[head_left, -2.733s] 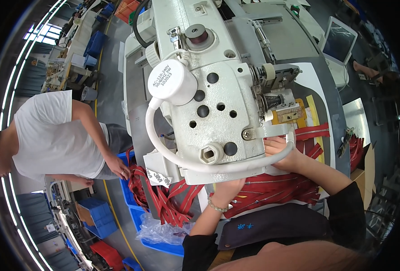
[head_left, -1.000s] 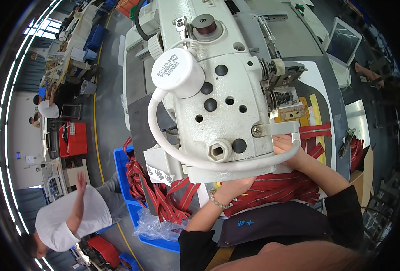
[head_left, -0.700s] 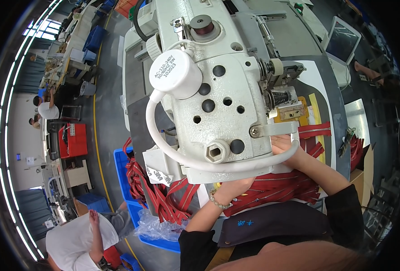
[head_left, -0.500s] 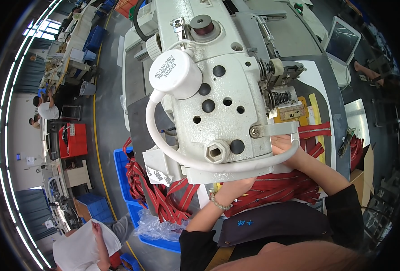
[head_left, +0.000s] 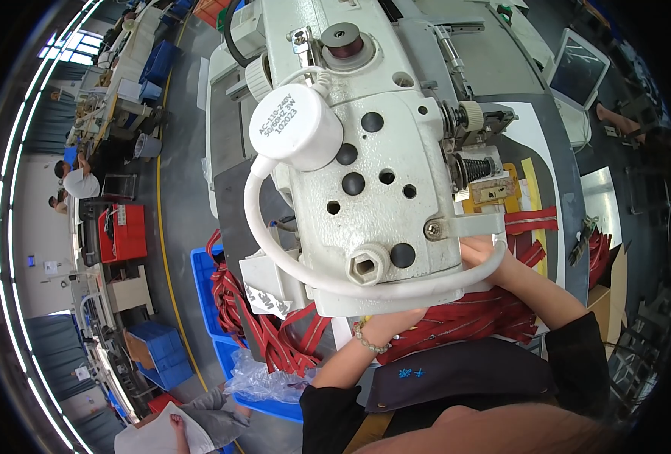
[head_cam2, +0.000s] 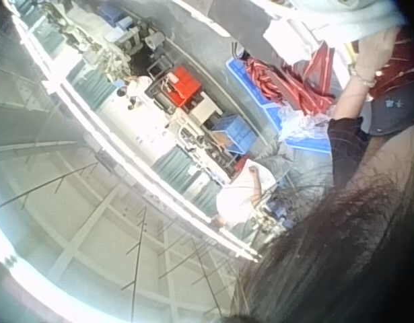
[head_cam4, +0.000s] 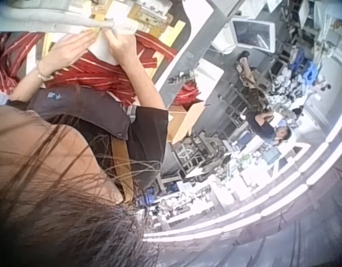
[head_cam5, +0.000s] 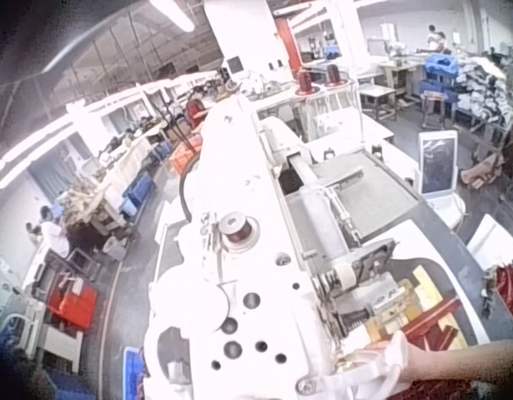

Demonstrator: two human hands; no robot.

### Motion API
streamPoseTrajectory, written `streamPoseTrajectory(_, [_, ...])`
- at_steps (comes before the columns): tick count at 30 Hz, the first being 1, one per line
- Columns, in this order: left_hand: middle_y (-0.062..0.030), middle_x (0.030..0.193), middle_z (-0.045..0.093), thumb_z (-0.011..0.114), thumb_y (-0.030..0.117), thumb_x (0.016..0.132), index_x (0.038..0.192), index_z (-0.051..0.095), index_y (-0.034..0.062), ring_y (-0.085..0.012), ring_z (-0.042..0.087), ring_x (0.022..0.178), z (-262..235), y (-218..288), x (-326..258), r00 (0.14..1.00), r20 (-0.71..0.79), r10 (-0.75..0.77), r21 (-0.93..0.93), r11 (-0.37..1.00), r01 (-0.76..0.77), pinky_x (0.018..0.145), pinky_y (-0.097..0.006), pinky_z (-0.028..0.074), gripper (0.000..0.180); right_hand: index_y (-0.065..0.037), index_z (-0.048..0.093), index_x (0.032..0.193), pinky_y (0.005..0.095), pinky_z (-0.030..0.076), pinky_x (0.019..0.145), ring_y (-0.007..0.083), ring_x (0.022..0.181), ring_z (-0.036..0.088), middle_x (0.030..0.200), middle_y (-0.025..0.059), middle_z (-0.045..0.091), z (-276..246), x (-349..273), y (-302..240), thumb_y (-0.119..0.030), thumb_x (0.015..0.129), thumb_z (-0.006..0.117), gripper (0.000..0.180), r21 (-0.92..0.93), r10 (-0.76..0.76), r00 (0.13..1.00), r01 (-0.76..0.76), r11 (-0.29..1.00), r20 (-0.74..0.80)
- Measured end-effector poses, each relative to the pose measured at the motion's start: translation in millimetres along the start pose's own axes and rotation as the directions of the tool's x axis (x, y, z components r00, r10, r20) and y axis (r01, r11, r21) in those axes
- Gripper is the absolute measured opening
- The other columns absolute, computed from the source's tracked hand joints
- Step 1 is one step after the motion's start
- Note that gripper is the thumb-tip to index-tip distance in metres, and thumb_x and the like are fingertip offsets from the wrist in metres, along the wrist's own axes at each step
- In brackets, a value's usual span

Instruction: Applying end pieces to red leather straps using an industrial stamping machine.

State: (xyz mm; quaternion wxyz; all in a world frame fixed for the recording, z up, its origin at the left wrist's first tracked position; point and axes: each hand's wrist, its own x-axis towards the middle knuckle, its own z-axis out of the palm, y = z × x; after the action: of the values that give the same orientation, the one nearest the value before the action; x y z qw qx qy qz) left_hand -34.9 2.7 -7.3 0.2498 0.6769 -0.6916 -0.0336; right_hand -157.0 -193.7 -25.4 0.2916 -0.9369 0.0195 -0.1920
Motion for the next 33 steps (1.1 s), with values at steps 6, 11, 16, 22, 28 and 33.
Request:
streamPoseTrajectory(6, [-0.0161, 0.127, 0.057, 0.062, 0.014, 0.087, 0.122, 0.057, -0.0042, -0.0253, 0.052, 0.123, 6, -2, -8, 0.993, 0.101, -0.062, -0.031, 0.997, 0.065, 0.103, -0.037, 0.042, 0.039, -0.007, 0.069, 0.103, 0.0397, 0.049, 0.094, 0.0266, 0.105, 0.063, 0.111, 0.0115, 0.066, 6, -3, 4, -0.006, 0.079, 0.061, 0.025, 0.015, 0.000, 1.000, 0.000, 1.000, -0.004])
streamPoseTrajectory(11, [-0.0175, 0.131, 0.053, 0.060, 0.014, 0.089, 0.122, 0.055, -0.0070, -0.0265, 0.048, 0.126, 2, -2, -5, 0.988, 0.140, -0.062, -0.060, 0.996, 0.071, 0.105, -0.037, 0.039, 0.040, -0.007, 0.069, 0.103, 0.0396, 0.049, 0.093, 0.0269, 0.104, 0.064, 0.110, 0.0117, 0.066, 9, -4, 6, -0.006, 0.078, 0.062, 0.026, 0.010, 0.006, 1.000, -0.006, 1.000, -0.016])
streamPoseTrajectory(16, [-0.0204, 0.131, 0.051, 0.058, 0.015, 0.090, 0.123, 0.052, -0.0100, -0.0301, 0.046, 0.127, 2, -2, -2, 0.986, 0.168, -0.026, -0.064, 0.997, 0.037, 0.107, -0.039, 0.038, 0.041, -0.006, 0.068, 0.102, 0.0397, 0.050, 0.093, 0.0268, 0.104, 0.063, 0.111, 0.0110, 0.066, 2, -2, 4, -0.006, 0.077, 0.062, 0.025, -0.023, -0.030, 0.999, 0.029, 0.999, -0.016])
streamPoseTrajectory(22, [-0.0212, 0.130, 0.051, 0.056, 0.014, 0.090, 0.123, 0.052, -0.0106, -0.0313, 0.047, 0.127, 2, -1, 0, 0.983, 0.182, -0.004, -0.035, 0.999, 0.011, 0.106, -0.040, 0.039, 0.041, -0.005, 0.066, 0.103, 0.0400, 0.051, 0.092, 0.0260, 0.107, 0.062, 0.115, 0.0097, 0.064, -1, -3, 3, -0.007, 0.077, 0.062, 0.027, -0.041, -0.023, 1.000, 0.024, 0.999, 0.019])
streamPoseTrajectory(28, [-0.0211, 0.126, 0.055, 0.057, 0.012, 0.090, 0.123, 0.052, -0.0104, -0.0296, 0.050, 0.124, 2, 4, 0, 0.983, 0.167, -0.076, -0.058, 0.995, 0.087, 0.104, -0.038, 0.041, 0.040, -0.006, 0.067, 0.103, 0.0412, 0.051, 0.090, 0.0263, 0.107, 0.062, 0.114, 0.0092, 0.065, 3, -2, 3, -0.008, 0.077, 0.062, 0.026, -0.025, -0.030, 0.999, 0.031, 0.999, 0.013])
streamPoseTrajectory(33, [-0.0183, 0.126, 0.056, 0.058, 0.012, 0.089, 0.124, 0.053, -0.0073, -0.0263, 0.053, 0.121, -1, 7, 2, 0.986, 0.140, -0.088, -0.044, 0.994, 0.095, 0.101, -0.037, 0.043, 0.040, -0.007, 0.067, 0.102, 0.0399, 0.052, 0.081, 0.0238, 0.105, 0.063, 0.117, 0.0074, 0.062, -8, 5, -6, -0.008, 0.072, 0.065, 0.030, -0.134, -0.210, 0.977, 0.212, 0.968, 0.026])
